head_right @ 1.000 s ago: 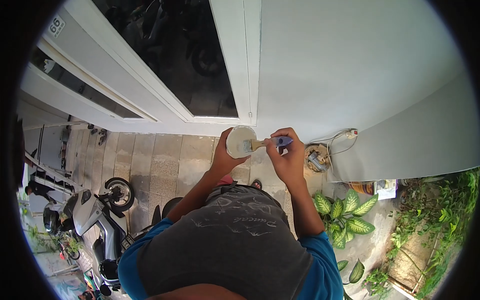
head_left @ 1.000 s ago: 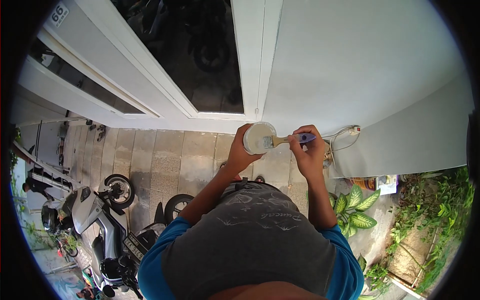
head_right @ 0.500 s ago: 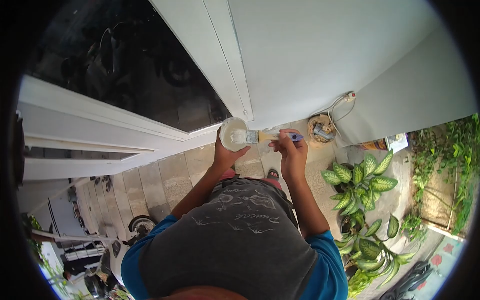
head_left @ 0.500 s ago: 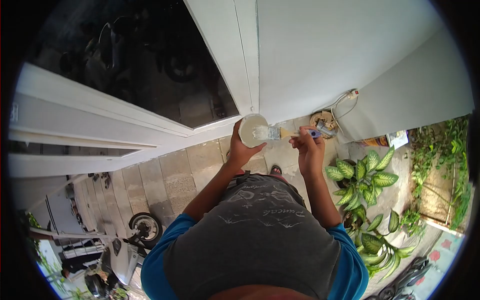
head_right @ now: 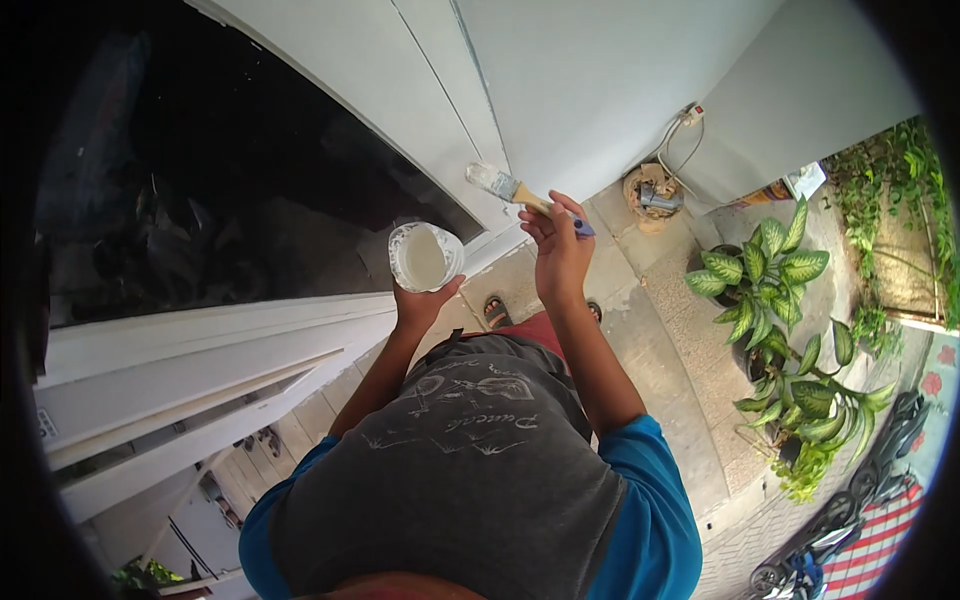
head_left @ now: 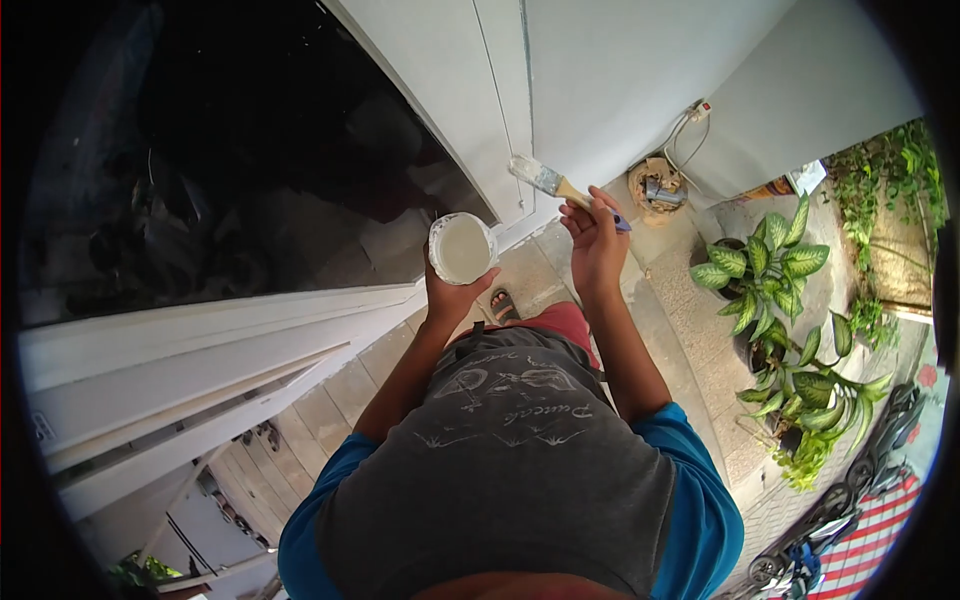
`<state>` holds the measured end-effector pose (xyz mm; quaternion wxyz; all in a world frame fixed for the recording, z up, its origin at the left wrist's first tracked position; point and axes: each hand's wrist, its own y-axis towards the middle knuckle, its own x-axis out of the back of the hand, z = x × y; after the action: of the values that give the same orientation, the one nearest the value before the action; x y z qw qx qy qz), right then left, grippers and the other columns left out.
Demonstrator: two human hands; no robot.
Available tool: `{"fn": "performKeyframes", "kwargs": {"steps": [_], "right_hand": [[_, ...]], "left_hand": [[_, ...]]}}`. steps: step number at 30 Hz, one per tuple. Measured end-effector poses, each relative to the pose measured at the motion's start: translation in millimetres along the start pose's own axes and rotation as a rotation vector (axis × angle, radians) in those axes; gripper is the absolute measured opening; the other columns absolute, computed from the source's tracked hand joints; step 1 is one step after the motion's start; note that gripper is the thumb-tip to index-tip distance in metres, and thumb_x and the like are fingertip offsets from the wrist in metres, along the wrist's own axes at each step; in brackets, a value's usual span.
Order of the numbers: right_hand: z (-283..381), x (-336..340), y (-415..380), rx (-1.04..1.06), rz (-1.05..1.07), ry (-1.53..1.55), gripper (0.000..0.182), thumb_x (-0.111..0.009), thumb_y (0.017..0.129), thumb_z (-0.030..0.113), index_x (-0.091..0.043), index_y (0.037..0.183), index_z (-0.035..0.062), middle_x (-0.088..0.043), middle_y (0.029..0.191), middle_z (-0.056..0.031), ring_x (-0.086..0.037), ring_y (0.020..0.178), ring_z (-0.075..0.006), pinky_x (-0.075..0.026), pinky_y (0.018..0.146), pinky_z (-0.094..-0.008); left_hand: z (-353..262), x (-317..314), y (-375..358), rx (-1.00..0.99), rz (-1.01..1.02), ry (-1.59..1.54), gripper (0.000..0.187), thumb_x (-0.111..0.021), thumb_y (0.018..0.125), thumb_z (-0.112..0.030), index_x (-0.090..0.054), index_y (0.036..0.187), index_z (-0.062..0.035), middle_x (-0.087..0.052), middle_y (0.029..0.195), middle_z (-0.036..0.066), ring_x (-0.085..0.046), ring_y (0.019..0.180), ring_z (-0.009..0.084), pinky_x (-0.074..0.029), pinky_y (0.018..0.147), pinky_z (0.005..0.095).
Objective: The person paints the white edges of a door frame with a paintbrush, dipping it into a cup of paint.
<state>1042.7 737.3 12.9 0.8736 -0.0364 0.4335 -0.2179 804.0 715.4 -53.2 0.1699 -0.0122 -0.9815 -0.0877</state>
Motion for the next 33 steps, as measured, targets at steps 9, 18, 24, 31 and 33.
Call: {"fn": "performKeyframes", "kwargs": {"steps": [9,18,24,31,33], "right_hand": [[-90,-17,17,0.286,-0.041,-0.141,0.024,-0.057,0.1,0.011,-0.061,0.114,-0.0087,-0.069,0.098,-0.0208,-0.073,0.09,-0.0306,-0.06,0.084,-0.038],[-72,-66,-11,0.281,-0.111,-0.155,0.021,-0.057,0.1,0.009,-0.059,0.11,-0.0081,-0.069,0.098,-0.0212,-0.073,0.09,-0.029,-0.059,0.084,-0.0364],[-35,-111,-14,0.622,0.126,-0.125,0.017,-0.057,0.101,0.009,-0.058,0.11,-0.0057,-0.069,0.097,-0.0188,-0.073,0.093,-0.0295,-0.057,0.089,-0.0371],[-148,23,21,0.252,-0.238,-0.28,0.017,-0.057,0.099,0.009,-0.058,0.107,-0.0059,-0.07,0.094,-0.0172,-0.073,0.086,-0.0253,-0.058,0.083,-0.0334],[-139,13,19,0.225,-0.223,-0.293,0.018,-0.056,0.099,0.01,-0.058,0.107,-0.0061,-0.07,0.094,-0.0174,-0.072,0.084,-0.0245,-0.058,0.081,-0.0331]], "left_hand": [[6,39,8,0.026,0.083,-0.017,0.084,-0.093,0.064,-0.009,-0.044,0.132,-0.0006,-0.058,0.125,0.014,-0.059,0.114,0.0246,-0.047,0.099,0.0381],[23,58,15,0.018,0.106,-0.031,0.085,-0.094,0.065,-0.011,-0.045,0.133,-0.0001,-0.058,0.125,0.014,-0.059,0.114,0.0252,-0.046,0.1,0.0385],[32,64,17,-0.002,0.058,0.004,0.084,-0.094,0.064,-0.012,-0.046,0.132,0.0005,-0.059,0.124,0.014,-0.059,0.113,0.0258,-0.046,0.1,0.0388],[24,64,21,-0.05,0.079,0.0,0.07,-0.09,0.069,-0.008,-0.055,0.129,0.0009,-0.067,0.119,0.011,-0.065,0.109,0.0195,-0.051,0.095,0.0345],[25,62,22,-0.045,0.084,-0.03,0.069,-0.09,0.069,-0.008,-0.056,0.128,0.0008,-0.068,0.117,0.011,-0.066,0.107,0.0191,-0.051,0.094,0.0345]]}}
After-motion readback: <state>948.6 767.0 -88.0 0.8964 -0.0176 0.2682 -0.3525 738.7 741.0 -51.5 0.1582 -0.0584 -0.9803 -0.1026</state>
